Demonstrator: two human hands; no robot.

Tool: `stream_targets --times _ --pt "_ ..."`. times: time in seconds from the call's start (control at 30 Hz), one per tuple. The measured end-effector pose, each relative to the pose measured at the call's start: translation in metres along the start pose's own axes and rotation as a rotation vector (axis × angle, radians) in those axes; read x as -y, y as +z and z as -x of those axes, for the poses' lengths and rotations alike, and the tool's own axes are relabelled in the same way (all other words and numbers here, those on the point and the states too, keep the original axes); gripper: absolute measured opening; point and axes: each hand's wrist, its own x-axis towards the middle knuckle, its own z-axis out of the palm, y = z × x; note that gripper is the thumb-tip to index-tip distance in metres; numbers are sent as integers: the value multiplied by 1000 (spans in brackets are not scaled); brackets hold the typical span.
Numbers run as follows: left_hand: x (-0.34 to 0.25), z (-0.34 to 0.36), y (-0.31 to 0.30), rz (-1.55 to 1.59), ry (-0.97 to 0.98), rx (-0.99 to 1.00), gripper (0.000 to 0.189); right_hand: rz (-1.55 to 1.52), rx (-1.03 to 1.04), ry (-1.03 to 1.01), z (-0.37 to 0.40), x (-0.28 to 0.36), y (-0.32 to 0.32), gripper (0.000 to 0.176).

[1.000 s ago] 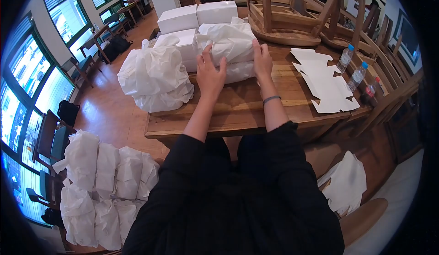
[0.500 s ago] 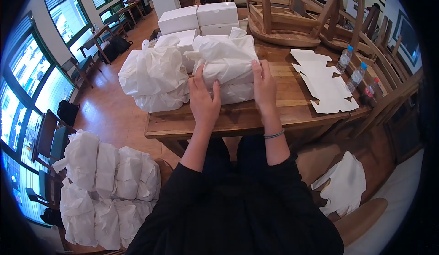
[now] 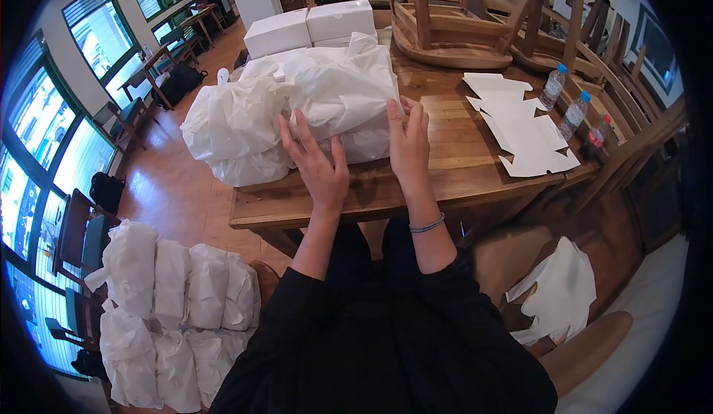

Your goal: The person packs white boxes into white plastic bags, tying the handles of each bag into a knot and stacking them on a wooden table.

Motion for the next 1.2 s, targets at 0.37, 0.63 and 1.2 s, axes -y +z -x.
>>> stream_targets --times 0.37,0.63,1.2 --pt "-4 6 -10 -94 204 -53 57 -202 -174 -178 -39 -1 -30 61" --pt "6 14 -8 243 207 109 28 -327 -65 -411 -129 78 -20 50" --pt "6 5 -15 283 231 415 19 807 1286 -582 -231 121 195 92"
